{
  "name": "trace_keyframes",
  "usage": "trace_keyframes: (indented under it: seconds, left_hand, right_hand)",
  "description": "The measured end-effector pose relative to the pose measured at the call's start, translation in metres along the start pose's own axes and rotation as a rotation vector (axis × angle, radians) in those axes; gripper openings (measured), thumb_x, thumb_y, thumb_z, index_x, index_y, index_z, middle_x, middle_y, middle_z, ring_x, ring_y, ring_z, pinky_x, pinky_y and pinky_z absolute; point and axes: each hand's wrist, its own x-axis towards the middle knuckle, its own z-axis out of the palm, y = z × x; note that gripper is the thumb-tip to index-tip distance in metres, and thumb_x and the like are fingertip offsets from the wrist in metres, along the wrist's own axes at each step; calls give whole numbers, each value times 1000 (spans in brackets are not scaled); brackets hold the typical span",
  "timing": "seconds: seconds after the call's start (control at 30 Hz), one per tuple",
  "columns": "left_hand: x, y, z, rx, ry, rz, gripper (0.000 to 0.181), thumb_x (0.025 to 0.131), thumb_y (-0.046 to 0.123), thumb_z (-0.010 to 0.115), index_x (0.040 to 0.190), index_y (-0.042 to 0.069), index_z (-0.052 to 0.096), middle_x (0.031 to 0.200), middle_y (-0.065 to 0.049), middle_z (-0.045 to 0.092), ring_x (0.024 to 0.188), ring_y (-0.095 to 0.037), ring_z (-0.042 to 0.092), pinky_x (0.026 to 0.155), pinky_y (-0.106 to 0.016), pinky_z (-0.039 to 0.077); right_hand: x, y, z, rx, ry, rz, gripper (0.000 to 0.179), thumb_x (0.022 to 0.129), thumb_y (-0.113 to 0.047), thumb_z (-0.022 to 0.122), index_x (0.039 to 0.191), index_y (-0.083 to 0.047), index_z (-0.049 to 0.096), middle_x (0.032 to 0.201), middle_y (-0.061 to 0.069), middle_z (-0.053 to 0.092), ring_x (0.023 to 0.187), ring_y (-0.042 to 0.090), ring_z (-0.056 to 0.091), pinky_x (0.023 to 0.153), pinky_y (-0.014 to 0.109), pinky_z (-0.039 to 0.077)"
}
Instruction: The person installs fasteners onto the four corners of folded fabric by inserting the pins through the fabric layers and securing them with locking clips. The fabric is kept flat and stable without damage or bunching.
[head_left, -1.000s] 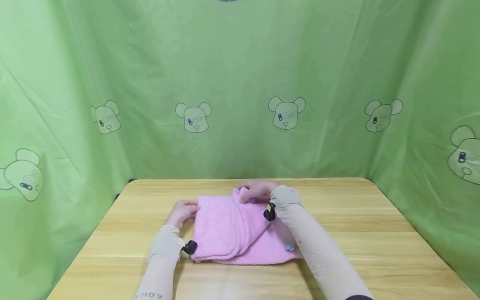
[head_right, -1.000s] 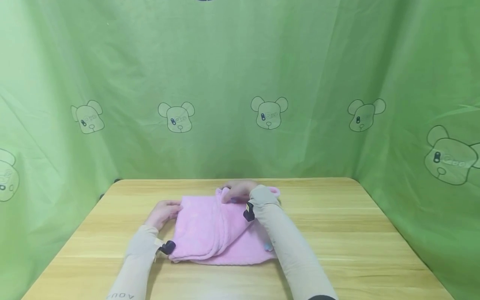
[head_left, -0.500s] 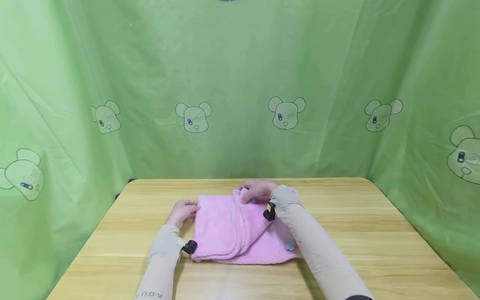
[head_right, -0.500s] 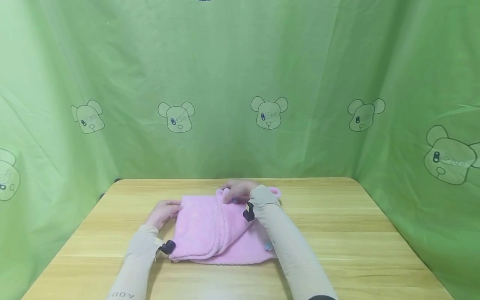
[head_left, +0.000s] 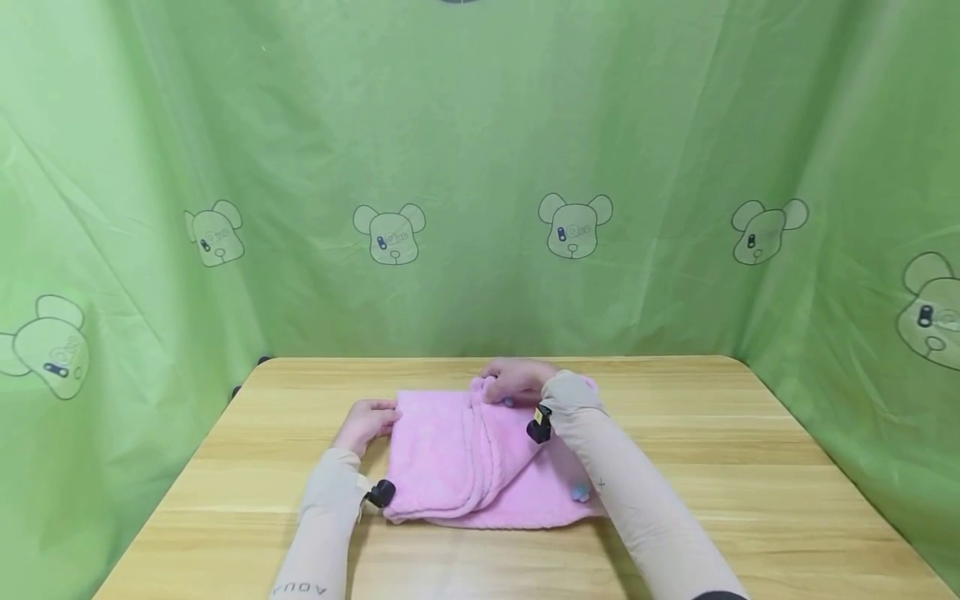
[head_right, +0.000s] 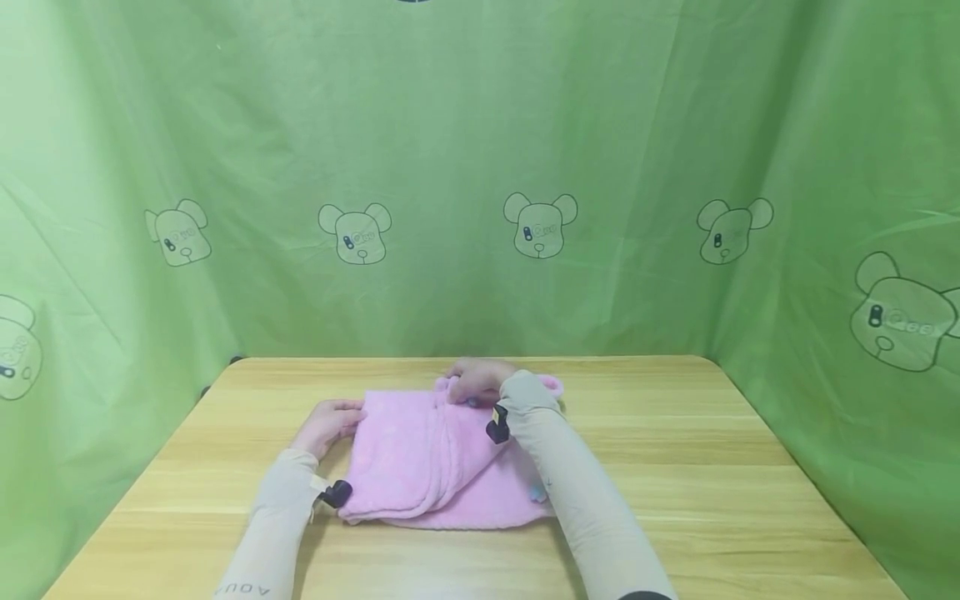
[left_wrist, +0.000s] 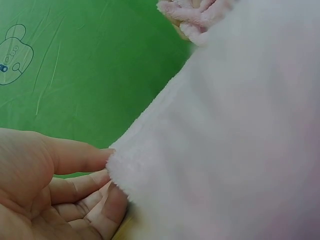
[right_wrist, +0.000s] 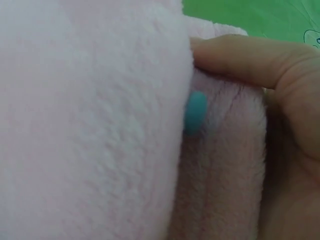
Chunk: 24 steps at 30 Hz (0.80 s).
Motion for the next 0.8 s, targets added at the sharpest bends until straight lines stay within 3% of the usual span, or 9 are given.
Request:
trace_keyframes:
  seconds: [0.2, 0.33, 0.57, 0.8]
  left_hand:
    - [-1, 0, -2, 0, -1, -7, 40, 89, -2, 61, 124, -19, 51, 119, -33, 61, 73, -8, 63, 80, -29, 58]
    - [0, 0, -3, -3, 2, -6, 40, 89, -2, 61, 124, -19, 51, 118, -33, 61, 73, -8, 63, 80, -29, 58]
    - [0, 0, -3, -2, 9, 0, 39, 88, -2, 62, 122, -19, 53, 118, -32, 61, 75, -9, 64, 81, -30, 58]
    - [2, -2, -1, 1, 1, -6, 39, 89, 0, 63, 123, -17, 54, 119, -32, 61, 75, -11, 65, 81, -31, 58]
  right_hand:
    - [0, -3, -1, -155, 27, -66, 11, 80, -8, 67, 92, -8, 68, 76, -3, 56, 72, 11, 53, 66, 23, 45]
    - [-6, -9, -5, -272, 87, -118, 8, 83, -11, 66, 89, -16, 69, 75, -5, 59, 70, 10, 55, 67, 23, 47]
    - [-34, -14, -13, -270, 205, -201, 13, 84, -12, 70, 95, -19, 73, 86, -2, 67, 77, 12, 57, 72, 26, 50]
    - [-80, -10, -13, -218, 333, -245, 12, 84, -15, 73, 94, -20, 73, 89, -2, 70, 81, 12, 59, 74, 25, 51]
